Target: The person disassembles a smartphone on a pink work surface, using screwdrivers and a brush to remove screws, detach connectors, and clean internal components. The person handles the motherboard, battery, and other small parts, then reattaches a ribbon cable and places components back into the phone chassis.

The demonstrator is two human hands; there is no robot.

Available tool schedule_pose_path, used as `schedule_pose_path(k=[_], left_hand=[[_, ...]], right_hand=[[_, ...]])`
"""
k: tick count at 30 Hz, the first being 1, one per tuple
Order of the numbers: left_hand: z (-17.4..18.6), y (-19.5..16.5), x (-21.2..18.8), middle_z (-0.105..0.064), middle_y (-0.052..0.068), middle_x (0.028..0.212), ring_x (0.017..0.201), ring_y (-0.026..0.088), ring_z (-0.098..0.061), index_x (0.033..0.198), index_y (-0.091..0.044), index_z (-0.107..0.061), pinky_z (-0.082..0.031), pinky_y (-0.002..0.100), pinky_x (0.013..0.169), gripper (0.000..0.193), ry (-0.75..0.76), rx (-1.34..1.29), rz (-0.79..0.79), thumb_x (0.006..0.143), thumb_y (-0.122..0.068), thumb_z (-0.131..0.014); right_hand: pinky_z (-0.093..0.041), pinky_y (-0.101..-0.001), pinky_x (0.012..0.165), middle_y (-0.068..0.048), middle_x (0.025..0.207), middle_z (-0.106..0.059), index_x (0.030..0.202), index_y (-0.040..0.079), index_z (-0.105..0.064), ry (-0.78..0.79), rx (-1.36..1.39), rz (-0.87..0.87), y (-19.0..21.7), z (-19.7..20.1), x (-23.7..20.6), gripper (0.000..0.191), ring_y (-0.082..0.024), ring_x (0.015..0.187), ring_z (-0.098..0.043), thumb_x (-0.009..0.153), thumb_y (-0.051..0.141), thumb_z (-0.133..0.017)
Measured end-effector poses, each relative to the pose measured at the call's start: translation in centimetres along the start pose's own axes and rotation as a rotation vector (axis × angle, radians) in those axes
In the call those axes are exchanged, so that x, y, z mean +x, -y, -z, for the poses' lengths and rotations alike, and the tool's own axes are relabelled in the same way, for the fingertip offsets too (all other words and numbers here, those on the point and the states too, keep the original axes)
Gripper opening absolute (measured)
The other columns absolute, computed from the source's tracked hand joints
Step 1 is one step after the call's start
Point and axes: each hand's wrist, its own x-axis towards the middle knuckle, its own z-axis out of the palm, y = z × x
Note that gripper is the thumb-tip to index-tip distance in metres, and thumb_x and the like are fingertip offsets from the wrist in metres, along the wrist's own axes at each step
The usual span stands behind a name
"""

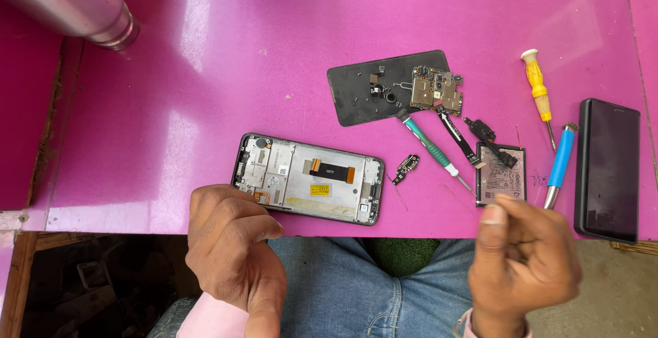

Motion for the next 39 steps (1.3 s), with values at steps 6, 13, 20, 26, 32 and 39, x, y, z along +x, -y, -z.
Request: schedule_pose_path(k=[6, 13, 20, 26, 32, 39], left_hand=[[0.4, -0.3, 0.0, -0.05, 0.003, 0.054, 0.052, 0.019, -0.055, 0.062, -0.01, -0.056, -0.045, 0.037, 0.061, 0.084, 0.063, 0.025, 0.013, 0.09, -0.084, -0.026], [0.4, -0.2, 0.1, -0.056, 0.005, 0.057, 0.049, 0.02, -0.055, 0.065, -0.008, -0.061, -0.036, 0.033, 0.052, 0.089, 0.192, 0.01, -0.011, 0.089, -0.085, -0.023], [0.8, -0.1, 0.0, -0.061, 0.004, 0.068, 0.059, 0.019, -0.058, 0.075, -0.009, -0.065, -0.038, 0.031, 0.054, 0.099, 0.263, 0.016, -0.011, 0.084, -0.092, -0.013], [0.4, 0.0, 0.0, -0.059, 0.006, 0.061, 0.054, 0.02, -0.058, 0.069, -0.008, -0.064, -0.038, 0.034, 0.053, 0.1, 0.212, 0.015, -0.006, 0.084, -0.092, -0.012], [0.6, -0.3, 0.6, -0.059, 0.007, 0.062, 0.055, 0.022, -0.059, 0.069, -0.007, -0.064, -0.039, 0.036, 0.053, 0.1, 0.241, 0.005, -0.032, 0.086, -0.091, -0.013], [0.7, -0.6, 0.9, -0.06, 0.006, 0.06, 0.054, 0.022, -0.057, 0.068, -0.006, -0.066, -0.037, 0.038, 0.053, 0.1, 0.311, 0.041, -0.011, 0.089, -0.09, -0.016]], right_hand=[[-0.04, -0.0201, 0.048, -0.011, 0.115, -0.074, 0.117, 0.004, -0.067, 0.401, -0.012, 0.248, 3.3, -2.7, -0.4, 0.044, -0.003, 0.056, -0.049, 0.078, 0.014, -0.086], [-0.048, -0.0276, 0.057, -0.011, 0.114, -0.073, 0.123, 0.006, -0.062, 0.422, -0.117, 0.393, 5.0, -4.1, -1.0, 0.053, -0.016, 0.075, -0.068, 0.078, 0.017, -0.088], [-0.047, -0.0238, 0.055, -0.009, 0.114, -0.074, 0.124, 0.007, -0.062, 0.42, -0.024, 0.323, 4.4, -3.6, -1.7, 0.056, -0.006, 0.057, -0.051, 0.077, 0.02, -0.089], [-0.045, -0.0202, 0.051, -0.012, 0.115, -0.071, 0.124, 0.006, -0.063, 0.42, -0.049, 0.339, 4.1, -3.9, -1.8, 0.063, -0.003, 0.056, -0.049, 0.073, 0.025, -0.092], [-0.046, -0.019, 0.053, -0.014, 0.12, -0.069, 0.125, 0.003, -0.063, 0.393, 0.01, 0.283, 3.7, -3.5, -1.9, 0.057, -0.003, 0.058, -0.048, 0.077, 0.016, -0.091], [-0.044, -0.0161, 0.058, -0.01, 0.115, -0.071, 0.12, 0.003, -0.068, 0.197, 0.009, 0.12, 1.9, -1.5, -1.1, 0.031, -0.003, 0.068, -0.053, 0.093, 0.004, -0.084]])
